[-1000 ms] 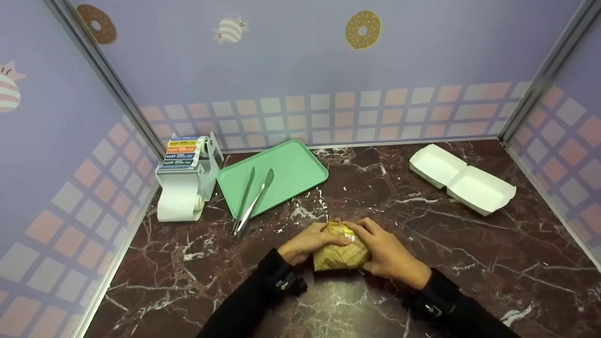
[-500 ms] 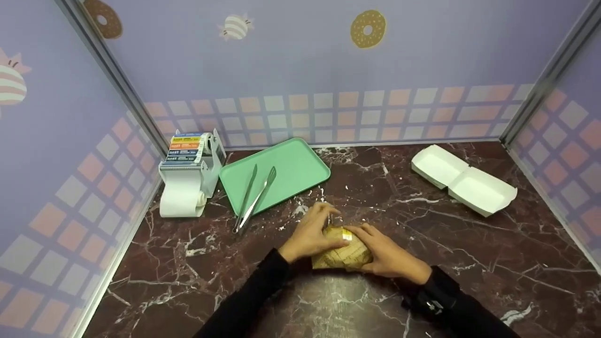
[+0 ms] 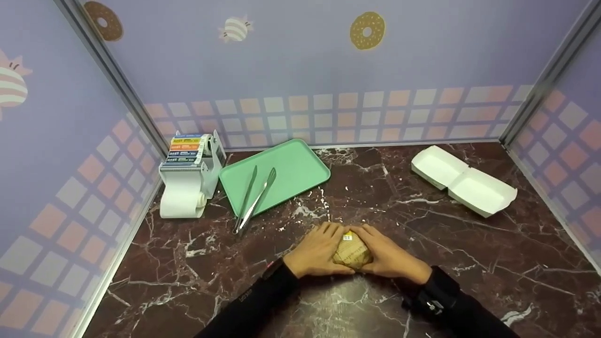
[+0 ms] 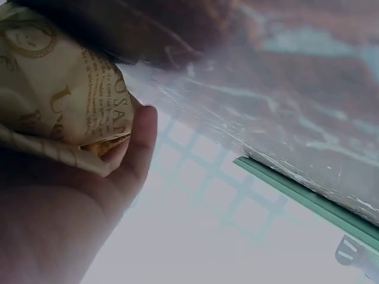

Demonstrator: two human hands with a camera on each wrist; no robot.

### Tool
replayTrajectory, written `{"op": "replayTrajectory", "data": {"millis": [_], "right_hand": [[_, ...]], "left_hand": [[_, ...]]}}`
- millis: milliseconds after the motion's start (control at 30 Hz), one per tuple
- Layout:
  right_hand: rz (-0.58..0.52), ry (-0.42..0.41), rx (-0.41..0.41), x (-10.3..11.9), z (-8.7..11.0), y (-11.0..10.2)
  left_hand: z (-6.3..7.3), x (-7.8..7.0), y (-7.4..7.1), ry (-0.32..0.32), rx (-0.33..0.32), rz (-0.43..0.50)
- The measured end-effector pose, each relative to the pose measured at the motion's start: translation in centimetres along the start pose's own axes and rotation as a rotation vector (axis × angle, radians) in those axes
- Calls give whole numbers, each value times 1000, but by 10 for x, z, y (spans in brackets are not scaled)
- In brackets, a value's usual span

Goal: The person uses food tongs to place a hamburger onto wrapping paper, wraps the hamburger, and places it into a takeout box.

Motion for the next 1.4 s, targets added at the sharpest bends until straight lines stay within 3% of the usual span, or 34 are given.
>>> {"op": "replayTrajectory", "data": {"millis": [167, 300, 367, 467, 700, 833, 933, 1067, 1400], "right_hand": [[-33, 0, 59, -3, 2, -10], [-75, 71, 128, -11, 6, -28], [-64, 107, 106, -18, 8, -42], [-10, 162, -17, -33, 10, -65], [250, 306, -418, -86, 29, -116], [379, 407, -506, -113, 49, -136], [452, 492, -486, -130, 64, -146], [487, 555, -374, -146, 77, -149], [345, 586, -129, -155, 74, -142]], "left_hand": [[-3, 0, 0, 21, -4, 5], [-3, 1, 1, 37, -9, -1], [-3, 2, 1, 41, -4, 2], [-3, 2, 2, 44, 8, 11], [-4, 2, 3, 45, 13, 18], [-4, 2, 3, 40, 11, 12], [-3, 2, 3, 37, 14, 9], [-3, 2, 2, 35, 25, 21], [-4, 2, 1, 36, 15, 24]]}}
Point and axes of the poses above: each hand's wrist, its own z-axis away from the middle knuckle, its own y-axis out of the palm, x = y × z, the point moved 3 cm from there along -z, towards the middle knuckle, and after that the axes turned 3 degrees about -y, right-handed, at the moved point
